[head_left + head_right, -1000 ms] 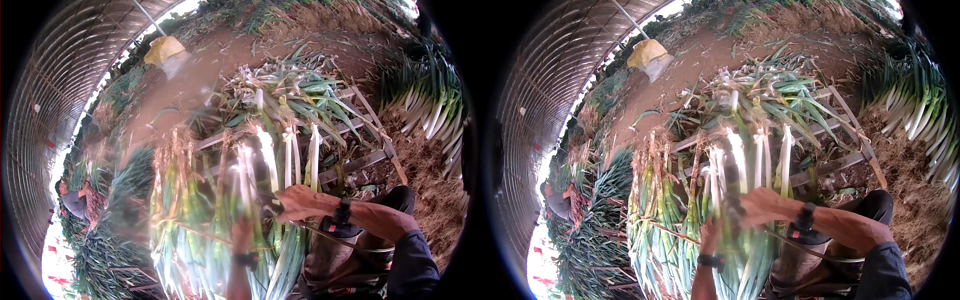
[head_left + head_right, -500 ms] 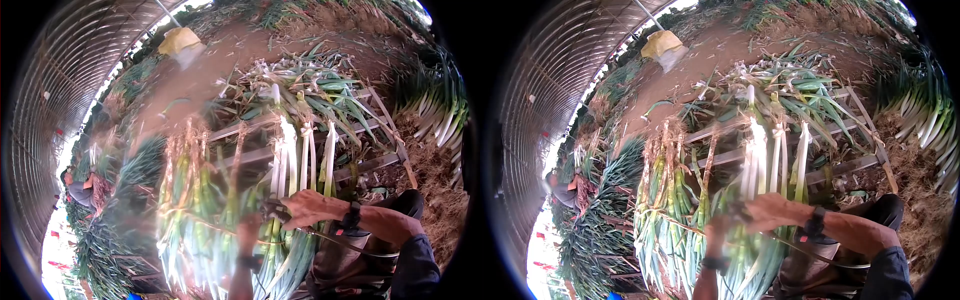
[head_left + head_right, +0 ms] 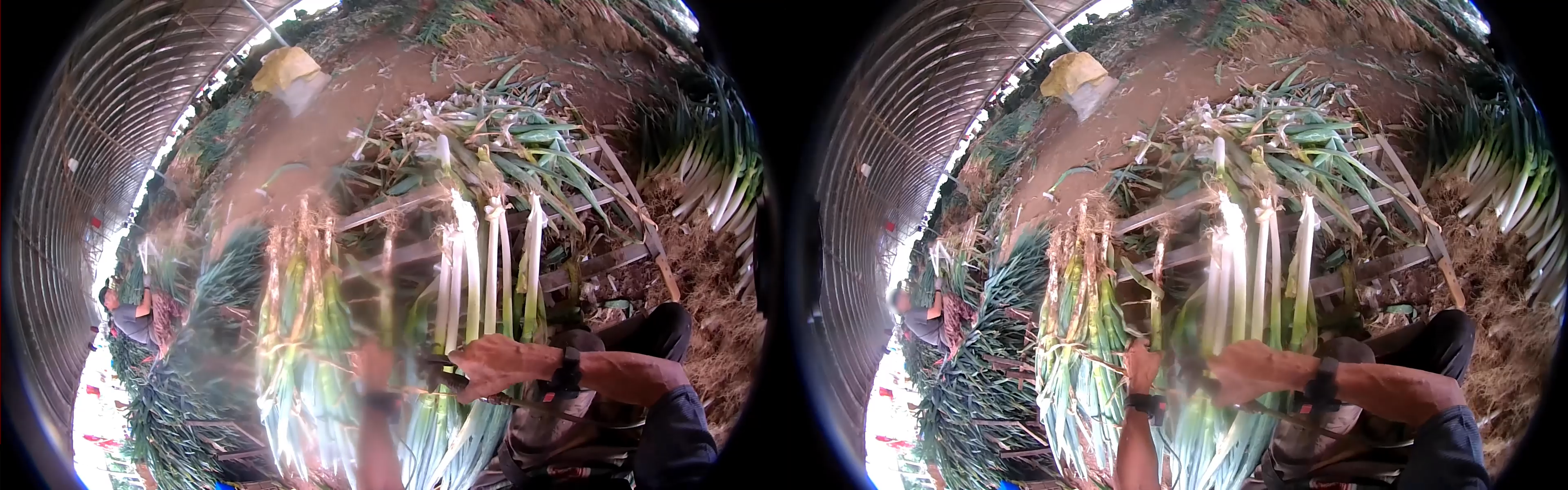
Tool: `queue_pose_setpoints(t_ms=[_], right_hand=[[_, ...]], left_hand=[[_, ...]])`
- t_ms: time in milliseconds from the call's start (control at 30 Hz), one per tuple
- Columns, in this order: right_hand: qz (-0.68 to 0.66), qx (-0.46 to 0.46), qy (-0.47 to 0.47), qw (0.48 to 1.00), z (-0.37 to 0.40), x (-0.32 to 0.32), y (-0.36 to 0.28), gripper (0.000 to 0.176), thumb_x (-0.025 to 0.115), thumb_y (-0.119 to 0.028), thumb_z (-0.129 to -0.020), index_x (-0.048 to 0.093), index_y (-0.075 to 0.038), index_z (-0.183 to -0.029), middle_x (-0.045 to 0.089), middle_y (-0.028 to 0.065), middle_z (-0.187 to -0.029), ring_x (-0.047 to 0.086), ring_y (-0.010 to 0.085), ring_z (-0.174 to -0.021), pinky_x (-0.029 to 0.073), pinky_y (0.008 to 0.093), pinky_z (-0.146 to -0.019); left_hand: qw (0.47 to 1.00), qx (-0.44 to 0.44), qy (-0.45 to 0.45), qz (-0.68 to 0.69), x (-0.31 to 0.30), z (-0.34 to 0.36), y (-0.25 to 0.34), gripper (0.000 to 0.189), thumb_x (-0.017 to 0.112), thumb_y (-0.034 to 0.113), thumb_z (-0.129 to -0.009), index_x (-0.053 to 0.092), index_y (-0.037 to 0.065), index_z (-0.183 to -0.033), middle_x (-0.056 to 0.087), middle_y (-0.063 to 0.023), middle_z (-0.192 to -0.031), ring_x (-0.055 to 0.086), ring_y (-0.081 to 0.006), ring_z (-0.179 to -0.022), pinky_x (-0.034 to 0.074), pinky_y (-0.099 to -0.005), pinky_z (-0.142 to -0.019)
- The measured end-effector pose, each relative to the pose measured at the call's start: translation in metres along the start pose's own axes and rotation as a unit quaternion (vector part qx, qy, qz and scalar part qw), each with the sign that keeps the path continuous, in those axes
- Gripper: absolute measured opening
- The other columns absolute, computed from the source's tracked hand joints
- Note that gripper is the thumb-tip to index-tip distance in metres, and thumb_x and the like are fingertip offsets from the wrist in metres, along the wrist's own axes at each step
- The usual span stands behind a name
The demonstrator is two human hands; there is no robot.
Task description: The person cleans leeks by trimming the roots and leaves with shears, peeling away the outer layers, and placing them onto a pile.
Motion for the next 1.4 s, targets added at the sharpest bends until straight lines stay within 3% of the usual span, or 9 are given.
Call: queue_pose_setpoints(t_ms=[300,500,600,700,800,900,1000,1100,1400], right_hand=[[-0.119,-0.046,0.030,0.991,0.011,-0.016,-0.031,0.054,0.073,-0.053,-0.087,0.050,-0.004,-0.088,0.046,0.0035,-0.057,0.048,0.0222,-0.047,0.039,0.0391,-0.045],[0.006,0.095,-0.067,0.993,0.002,0.039,0.037,0.049,0.076,-0.046,-0.086,0.054,-0.003,-0.091,0.046,0.0035,-0.055,0.047,0.0206,-0.044,0.038,0.0367,-0.040],[-0.002,0.091,-0.038,0.995,-0.007,0.031,0.043,0.046,0.077,-0.043,-0.085,0.056,-0.002,-0.091,0.046,0.0033,-0.054,0.047,0.0198,-0.043,0.038,0.0360,-0.040],[-0.042,0.100,-0.008,0.994,-0.015,0.006,0.028,0.038,0.076,-0.033,-0.083,0.059,0.000,-0.091,0.052,0.0036,-0.054,0.051,0.0183,-0.044,0.039,0.0342,-0.038],[-0.078,0.125,-0.004,0.989,-0.023,-0.004,0.030,0.034,0.073,-0.026,-0.081,0.062,0.003,-0.093,0.057,0.0042,-0.055,0.053,0.0166,-0.044,0.039,0.0329,-0.037],[-0.059,0.147,0.000,0.987,-0.029,-0.010,0.035,0.034,0.072,-0.025,-0.080,0.063,0.004,-0.094,0.058,0.0044,-0.055,0.054,0.0149,-0.044,0.039,0.0324,-0.036],[-0.020,0.173,-0.007,0.985,-0.038,-0.011,0.047,0.034,0.073,-0.026,-0.081,0.063,0.004,-0.095,0.060,0.0040,-0.056,0.055,0.0143,-0.045,0.041,0.0311,-0.038],[-0.006,0.195,-0.025,0.981,-0.044,-0.025,0.043,0.035,0.074,-0.027,-0.082,0.063,0.003,-0.096,0.061,0.0034,-0.058,0.057,0.0146,-0.047,0.043,0.0300,-0.040],[0.051,0.211,0.032,0.976,-0.069,-0.026,0.089,0.037,0.075,-0.020,-0.082,0.065,0.003,-0.109,0.063,0.0062,-0.065,0.061,0.0156,-0.051,0.050,0.0315,-0.047]], left_hand=[[1.000,0.006,0.013,0.013,-0.008,0.058,0.041,0.042,0.073,0.031,-0.076,0.068,0.002,-0.105,0.071,-0.0233,-0.095,0.068,-0.0422,-0.093,0.052,-0.0496,-0.084],[0.999,0.041,0.011,0.010,-0.001,0.059,0.035,0.040,0.072,0.034,-0.078,0.069,0.005,-0.106,0.072,-0.0212,-0.096,0.068,-0.0423,-0.093,0.052,-0.0491,-0.085],[0.997,0.044,-0.035,0.057,0.003,0.054,0.036,0.042,0.072,0.037,-0.077,0.071,0.006,-0.105,0.073,-0.0189,-0.092,0.068,-0.0410,-0.090,0.053,-0.0486,-0.082],[0.993,0.027,-0.096,0.060,0.001,0.052,0.045,0.054,0.067,0.037,-0.079,0.062,0.011,-0.126,0.072,-0.0218,-0.104,0.068,-0.0426,-0.098,0.053,-0.0524,-0.087],[0.991,0.007,-0.121,0.051,-0.003,0.052,0.046,0.048,0.066,0.038,-0.079,0.066,0.014,-0.121,0.071,-0.0202,-0.107,0.068,-0.0408,-0.099,0.053,-0.0521,-0.087],[0.996,0.023,-0.057,0.063,0.000,0.050,0.039,0.051,0.072,0.047,-0.077,0.073,0.007,-0.108,0.071,-0.0201,-0.089,0.069,-0.0399,-0.089,0.054,-0.0483,-0.077],[0.998,0.061,0.009,0.014,0.004,0.049,0.038,0.052,0.071,0.045,-0.077,0.071,0.006,-0.111,0.070,-0.0220,-0.096,0.068,-0.0402,-0.094,0.053,-0.0490,-0.081],[1.000,0.001,0.001,0.031,0.010,0.053,0.033,0.051,0.071,0.041,-0.077,0.070,0.003,-0.110,0.069,-0.0237,-0.102,0.066,-0.0410,-0.099,0.052,-0.0495,-0.084],[0.994,0.092,0.032,0.050,0.020,0.048,0.028,0.039,0.070,0.034,-0.079,0.070,0.002,-0.102,0.069,-0.0256,-0.094,0.066,-0.0451,-0.090,0.052,-0.0518,-0.080]])
Point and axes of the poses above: each hand's wrist, its own z-axis away from the middle knuckle, its own x-axis out of the palm, y = z × x, the point moved 7 cm from there along -z, towards the middle knuckle
